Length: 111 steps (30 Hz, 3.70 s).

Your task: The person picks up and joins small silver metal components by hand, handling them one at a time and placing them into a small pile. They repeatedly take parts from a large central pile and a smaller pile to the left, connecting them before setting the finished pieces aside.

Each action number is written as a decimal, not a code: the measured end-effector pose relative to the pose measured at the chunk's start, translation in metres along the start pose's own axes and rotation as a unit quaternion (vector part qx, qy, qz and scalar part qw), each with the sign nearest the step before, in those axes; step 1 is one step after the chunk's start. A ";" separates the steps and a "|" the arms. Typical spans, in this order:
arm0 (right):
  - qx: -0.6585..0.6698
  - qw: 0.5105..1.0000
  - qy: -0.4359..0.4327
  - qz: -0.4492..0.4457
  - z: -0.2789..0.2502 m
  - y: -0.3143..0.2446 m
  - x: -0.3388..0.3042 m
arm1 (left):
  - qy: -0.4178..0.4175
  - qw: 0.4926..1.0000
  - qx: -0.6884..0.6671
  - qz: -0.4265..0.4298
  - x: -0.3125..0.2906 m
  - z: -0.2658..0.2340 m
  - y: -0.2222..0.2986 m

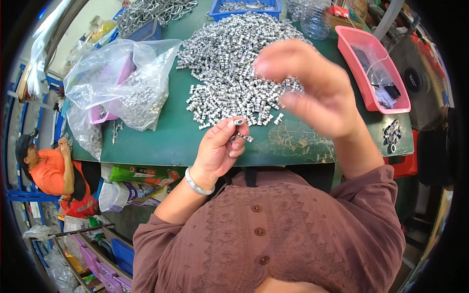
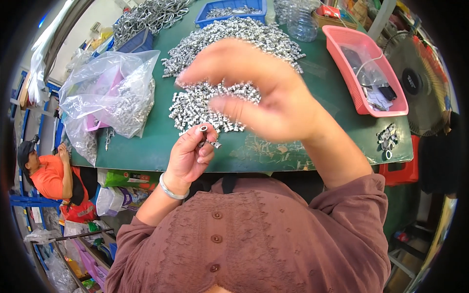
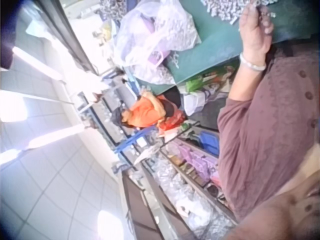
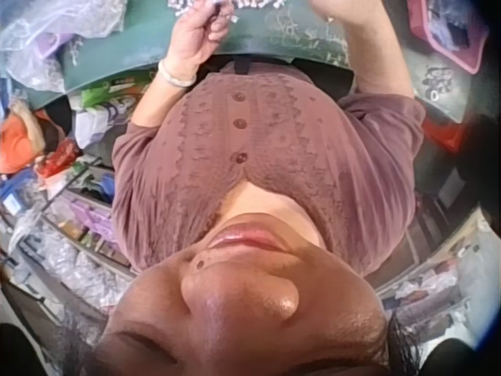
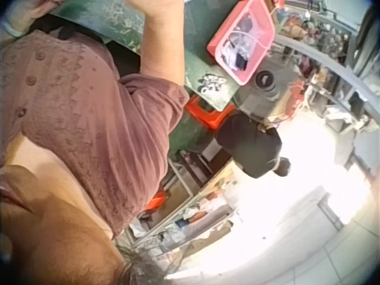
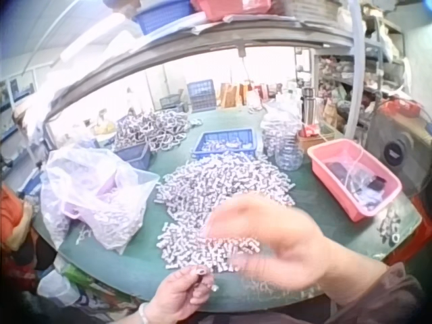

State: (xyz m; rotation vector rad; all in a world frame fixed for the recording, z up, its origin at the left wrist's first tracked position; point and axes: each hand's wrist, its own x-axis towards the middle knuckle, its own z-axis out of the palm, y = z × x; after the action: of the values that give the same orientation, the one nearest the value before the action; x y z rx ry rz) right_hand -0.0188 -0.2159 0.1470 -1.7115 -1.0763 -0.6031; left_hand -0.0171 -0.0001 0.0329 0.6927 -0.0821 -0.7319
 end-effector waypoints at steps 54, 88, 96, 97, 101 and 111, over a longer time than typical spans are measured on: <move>0.138 0.946 -0.045 0.290 0.088 0.032 -0.013 | 0.036 0.995 -0.008 0.093 -0.019 -0.005 0.025; 0.200 0.891 0.023 0.406 0.077 0.026 -0.041 | 0.090 0.915 0.317 0.234 -0.020 0.016 0.023; 0.268 0.859 -0.002 0.436 0.092 0.031 -0.057 | 0.088 0.976 0.119 0.159 -0.012 0.008 0.019; 0.269 0.857 -0.001 0.440 0.092 0.032 -0.057 | 0.077 0.978 0.111 0.158 -0.012 0.008 0.018; 0.291 0.818 0.023 0.495 0.092 0.032 -0.062 | 0.068 0.984 0.071 0.151 -0.014 0.005 0.016; 0.303 0.846 0.130 0.419 0.098 0.030 -0.067 | 0.099 0.990 0.012 0.096 -0.024 -0.014 0.017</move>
State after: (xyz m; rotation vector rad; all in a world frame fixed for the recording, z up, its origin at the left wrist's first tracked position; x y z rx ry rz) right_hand -0.0334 -0.1554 0.0412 -1.2923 -0.1947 0.0840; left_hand -0.0207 0.0319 0.0357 0.7650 0.0233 -0.4758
